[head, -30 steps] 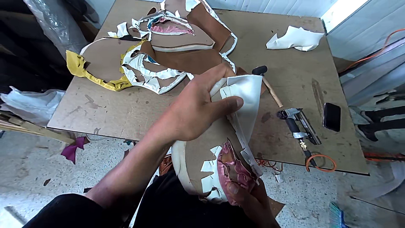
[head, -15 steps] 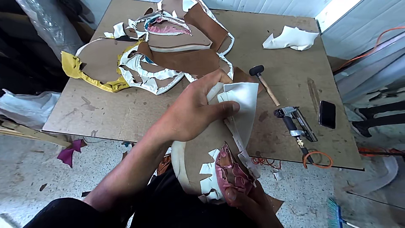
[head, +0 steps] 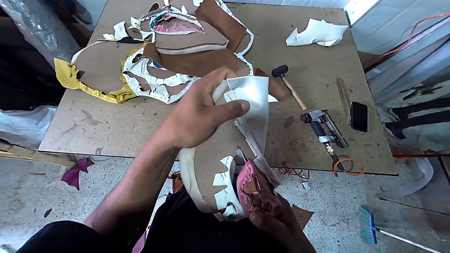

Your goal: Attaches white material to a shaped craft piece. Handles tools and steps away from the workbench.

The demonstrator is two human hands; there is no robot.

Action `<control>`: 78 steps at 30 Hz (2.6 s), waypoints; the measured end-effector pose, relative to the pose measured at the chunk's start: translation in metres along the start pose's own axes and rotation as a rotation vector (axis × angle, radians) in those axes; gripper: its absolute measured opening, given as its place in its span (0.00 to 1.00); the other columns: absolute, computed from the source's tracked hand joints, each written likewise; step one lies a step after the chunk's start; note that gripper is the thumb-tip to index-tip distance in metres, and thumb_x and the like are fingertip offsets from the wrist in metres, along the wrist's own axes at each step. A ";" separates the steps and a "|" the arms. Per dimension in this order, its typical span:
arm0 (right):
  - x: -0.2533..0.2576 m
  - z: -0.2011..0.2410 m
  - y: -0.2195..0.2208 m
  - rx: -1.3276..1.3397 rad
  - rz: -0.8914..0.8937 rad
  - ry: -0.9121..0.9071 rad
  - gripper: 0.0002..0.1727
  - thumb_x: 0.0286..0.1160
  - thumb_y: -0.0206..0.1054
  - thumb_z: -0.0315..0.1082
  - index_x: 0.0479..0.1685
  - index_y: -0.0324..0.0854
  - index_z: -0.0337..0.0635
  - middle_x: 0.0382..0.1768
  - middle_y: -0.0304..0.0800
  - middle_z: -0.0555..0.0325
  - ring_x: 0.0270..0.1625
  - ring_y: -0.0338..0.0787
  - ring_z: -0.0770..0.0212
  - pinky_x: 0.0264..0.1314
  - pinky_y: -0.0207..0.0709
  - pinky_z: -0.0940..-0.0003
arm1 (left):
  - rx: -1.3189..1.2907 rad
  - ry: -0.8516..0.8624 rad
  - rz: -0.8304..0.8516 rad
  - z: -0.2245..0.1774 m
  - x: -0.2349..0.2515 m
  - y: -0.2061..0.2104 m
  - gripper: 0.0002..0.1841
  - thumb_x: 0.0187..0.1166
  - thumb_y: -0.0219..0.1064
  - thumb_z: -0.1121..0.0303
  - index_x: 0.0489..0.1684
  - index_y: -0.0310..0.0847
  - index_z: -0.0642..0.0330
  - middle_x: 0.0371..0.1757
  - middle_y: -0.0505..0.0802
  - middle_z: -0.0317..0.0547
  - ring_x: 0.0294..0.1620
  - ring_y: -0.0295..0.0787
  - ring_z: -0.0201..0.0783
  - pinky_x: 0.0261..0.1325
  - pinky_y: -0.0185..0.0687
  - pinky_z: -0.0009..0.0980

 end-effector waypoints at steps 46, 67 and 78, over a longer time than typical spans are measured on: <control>0.004 0.002 0.017 0.109 0.005 0.016 0.13 0.83 0.67 0.45 0.57 0.85 0.51 0.40 0.92 0.70 0.40 0.89 0.78 0.46 0.86 0.78 | 0.024 0.093 -0.066 -0.012 -0.026 -0.005 0.15 0.77 0.74 0.73 0.58 0.77 0.62 0.43 0.93 0.46 0.41 0.93 0.39 0.44 0.95 0.34; 0.012 0.004 0.039 0.268 -0.053 -0.052 0.21 0.82 0.69 0.38 0.72 0.79 0.51 0.57 0.92 0.68 0.57 0.90 0.75 0.66 0.84 0.75 | 0.124 0.134 -0.107 -0.026 -0.034 0.004 0.15 0.77 0.74 0.72 0.57 0.78 0.60 0.45 0.91 0.41 0.43 0.91 0.34 0.44 0.94 0.29; 0.000 -0.002 0.031 0.208 -0.099 0.036 0.23 0.79 0.71 0.41 0.70 0.79 0.46 0.56 0.93 0.64 0.56 0.91 0.71 0.65 0.86 0.71 | 0.018 0.052 -0.090 -0.007 -0.034 0.008 0.14 0.77 0.74 0.73 0.56 0.78 0.62 0.43 0.92 0.46 0.40 0.92 0.39 0.40 0.95 0.34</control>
Point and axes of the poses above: each hand's wrist, its own x-axis towards the middle knuckle, its own y-axis out of the palm, z = x × y, the point moved 3 cm from there along x, towards the middle knuckle
